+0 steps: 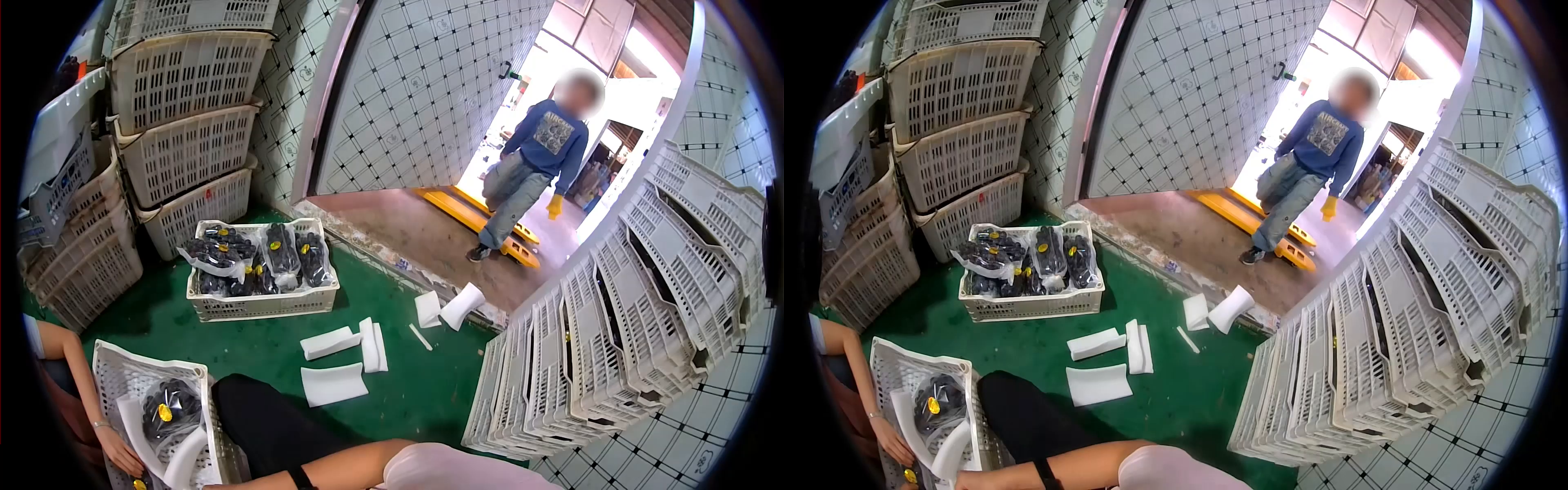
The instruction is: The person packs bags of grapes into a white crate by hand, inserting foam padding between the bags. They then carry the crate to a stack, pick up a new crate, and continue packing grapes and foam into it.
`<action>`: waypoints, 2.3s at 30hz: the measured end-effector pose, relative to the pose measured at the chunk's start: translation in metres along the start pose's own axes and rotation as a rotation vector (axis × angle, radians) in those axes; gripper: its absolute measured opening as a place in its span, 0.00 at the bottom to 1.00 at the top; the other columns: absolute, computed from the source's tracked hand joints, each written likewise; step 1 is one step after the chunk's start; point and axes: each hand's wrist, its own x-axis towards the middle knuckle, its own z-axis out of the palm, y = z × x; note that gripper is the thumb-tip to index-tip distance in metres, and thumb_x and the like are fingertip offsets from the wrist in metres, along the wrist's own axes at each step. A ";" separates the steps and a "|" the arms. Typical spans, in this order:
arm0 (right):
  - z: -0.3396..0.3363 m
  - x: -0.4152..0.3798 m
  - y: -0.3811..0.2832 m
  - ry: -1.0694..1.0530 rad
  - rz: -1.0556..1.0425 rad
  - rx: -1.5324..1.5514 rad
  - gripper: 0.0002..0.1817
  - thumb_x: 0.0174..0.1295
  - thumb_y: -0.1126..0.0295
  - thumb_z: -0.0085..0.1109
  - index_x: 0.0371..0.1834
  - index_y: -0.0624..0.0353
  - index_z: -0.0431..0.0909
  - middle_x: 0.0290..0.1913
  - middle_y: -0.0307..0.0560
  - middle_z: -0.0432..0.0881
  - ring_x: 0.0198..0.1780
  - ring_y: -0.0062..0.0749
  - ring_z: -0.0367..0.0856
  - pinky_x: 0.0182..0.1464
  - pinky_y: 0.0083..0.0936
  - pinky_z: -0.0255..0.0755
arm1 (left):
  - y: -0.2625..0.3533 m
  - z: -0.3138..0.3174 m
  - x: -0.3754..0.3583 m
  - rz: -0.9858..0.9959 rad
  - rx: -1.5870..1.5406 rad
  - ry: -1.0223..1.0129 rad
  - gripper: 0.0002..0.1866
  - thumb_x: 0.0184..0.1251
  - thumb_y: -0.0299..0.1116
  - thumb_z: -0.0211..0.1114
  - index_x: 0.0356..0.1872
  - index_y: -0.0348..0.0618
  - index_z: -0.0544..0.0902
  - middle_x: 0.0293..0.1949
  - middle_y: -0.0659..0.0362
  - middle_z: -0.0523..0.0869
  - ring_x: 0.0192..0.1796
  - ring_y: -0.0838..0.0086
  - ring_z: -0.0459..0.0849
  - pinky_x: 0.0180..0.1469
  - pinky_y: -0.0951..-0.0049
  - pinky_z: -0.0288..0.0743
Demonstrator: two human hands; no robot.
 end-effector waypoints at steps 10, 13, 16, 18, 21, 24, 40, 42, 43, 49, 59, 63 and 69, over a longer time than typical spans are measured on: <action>0.002 0.014 -0.041 0.099 -0.081 -0.183 0.10 0.45 0.67 0.68 0.22 0.63 0.81 0.23 0.48 0.82 0.27 0.32 0.80 0.31 0.28 0.72 | -0.010 -0.061 -0.027 -0.028 -0.196 0.199 0.40 0.52 0.34 0.69 0.67 0.38 0.62 0.60 0.53 0.74 0.58 0.64 0.77 0.59 0.65 0.74; 0.005 0.001 -0.053 0.074 -0.026 -0.161 0.11 0.48 0.65 0.69 0.25 0.62 0.82 0.26 0.49 0.82 0.31 0.35 0.80 0.36 0.29 0.73 | -0.016 -0.089 -0.051 -0.081 -0.373 0.250 0.40 0.51 0.33 0.69 0.67 0.38 0.63 0.59 0.53 0.74 0.57 0.64 0.77 0.59 0.66 0.74; 0.007 -0.009 -0.079 -0.047 0.080 -0.259 0.14 0.51 0.63 0.69 0.35 0.61 0.81 0.37 0.50 0.79 0.43 0.41 0.78 0.46 0.31 0.71 | -0.024 -0.105 -0.082 -0.131 -0.550 0.266 0.40 0.51 0.33 0.69 0.67 0.38 0.63 0.59 0.53 0.75 0.57 0.65 0.78 0.59 0.66 0.74; 0.012 -0.012 -0.088 -0.092 0.119 -0.353 0.15 0.52 0.63 0.69 0.38 0.60 0.80 0.41 0.51 0.75 0.47 0.44 0.76 0.49 0.31 0.70 | -0.026 -0.108 -0.093 -0.151 -0.623 0.191 0.40 0.51 0.32 0.69 0.67 0.38 0.63 0.59 0.53 0.75 0.57 0.65 0.78 0.58 0.67 0.75; 0.016 -0.013 -0.078 -0.109 0.123 -0.402 0.13 0.53 0.66 0.69 0.39 0.59 0.81 0.40 0.49 0.75 0.46 0.42 0.75 0.47 0.30 0.70 | -0.007 -0.091 -0.095 -0.133 -0.561 0.067 0.40 0.53 0.39 0.72 0.65 0.37 0.64 0.57 0.54 0.77 0.56 0.67 0.80 0.59 0.66 0.76; 0.020 -0.013 -0.077 -0.123 0.163 -0.403 0.14 0.55 0.65 0.68 0.41 0.59 0.81 0.39 0.48 0.75 0.44 0.36 0.75 0.44 0.27 0.71 | -0.021 -0.096 -0.099 -0.128 -0.630 0.014 0.46 0.48 0.47 0.77 0.66 0.37 0.64 0.57 0.54 0.77 0.55 0.67 0.81 0.57 0.65 0.78; -0.015 -0.001 -0.028 -0.063 0.353 -0.908 0.17 0.62 0.70 0.60 0.53 0.65 0.75 0.49 0.54 0.77 0.50 0.41 0.77 0.51 0.30 0.71 | -0.013 -0.308 -0.211 0.696 -0.967 0.825 0.26 0.71 0.52 0.49 0.58 0.43 0.77 0.53 0.56 0.83 0.52 0.62 0.83 0.59 0.61 0.75; -0.005 -0.002 -0.018 -0.054 0.281 -1.060 0.18 0.63 0.67 0.58 0.52 0.66 0.74 0.52 0.59 0.75 0.56 0.55 0.72 0.60 0.41 0.64 | -0.052 -0.375 -0.239 0.691 -0.862 1.020 0.25 0.71 0.51 0.52 0.57 0.43 0.77 0.53 0.56 0.83 0.53 0.62 0.82 0.60 0.61 0.74; -0.004 -0.003 -0.011 -0.049 0.260 -1.125 0.18 0.63 0.67 0.58 0.52 0.67 0.74 0.52 0.59 0.75 0.57 0.55 0.71 0.61 0.41 0.62 | -0.061 -0.395 -0.253 0.676 -0.859 1.020 0.25 0.71 0.51 0.53 0.57 0.43 0.77 0.53 0.57 0.83 0.53 0.62 0.82 0.59 0.61 0.75; -0.020 -0.022 0.039 -0.174 -0.017 -1.615 0.17 0.65 0.64 0.52 0.50 0.67 0.73 0.51 0.59 0.75 0.56 0.56 0.69 0.62 0.45 0.56 | -0.129 -0.498 -0.332 0.372 -0.678 1.369 0.25 0.63 0.46 0.65 0.56 0.43 0.78 0.51 0.57 0.84 0.50 0.64 0.83 0.56 0.64 0.74; -0.013 -0.009 0.031 -0.213 0.057 -1.526 0.07 0.59 0.72 0.53 0.28 0.65 0.70 0.29 0.58 0.71 0.35 0.56 0.69 0.38 0.46 0.61 | -0.219 -0.596 -0.330 0.084 -0.229 1.569 0.29 0.65 0.51 0.58 0.60 0.43 0.78 0.62 0.59 0.77 0.66 0.69 0.69 0.68 0.66 0.58; 0.005 -0.003 0.015 -0.224 0.057 -1.478 0.11 0.58 0.69 0.62 0.38 0.65 0.76 0.39 0.59 0.79 0.43 0.56 0.75 0.48 0.44 0.68 | -0.326 -0.723 -0.359 -0.224 0.567 1.420 0.21 0.70 0.42 0.53 0.56 0.40 0.80 0.53 0.50 0.83 0.57 0.60 0.79 0.62 0.64 0.67; 0.017 0.018 0.000 -0.060 -0.017 -1.479 0.09 0.60 0.72 0.59 0.42 0.63 0.77 0.46 0.58 0.79 0.51 0.55 0.75 0.53 0.41 0.69 | -0.305 -0.674 -0.298 -0.196 1.203 1.708 0.29 0.72 0.44 0.49 0.65 0.31 0.69 0.62 0.37 0.73 0.64 0.46 0.71 0.66 0.56 0.64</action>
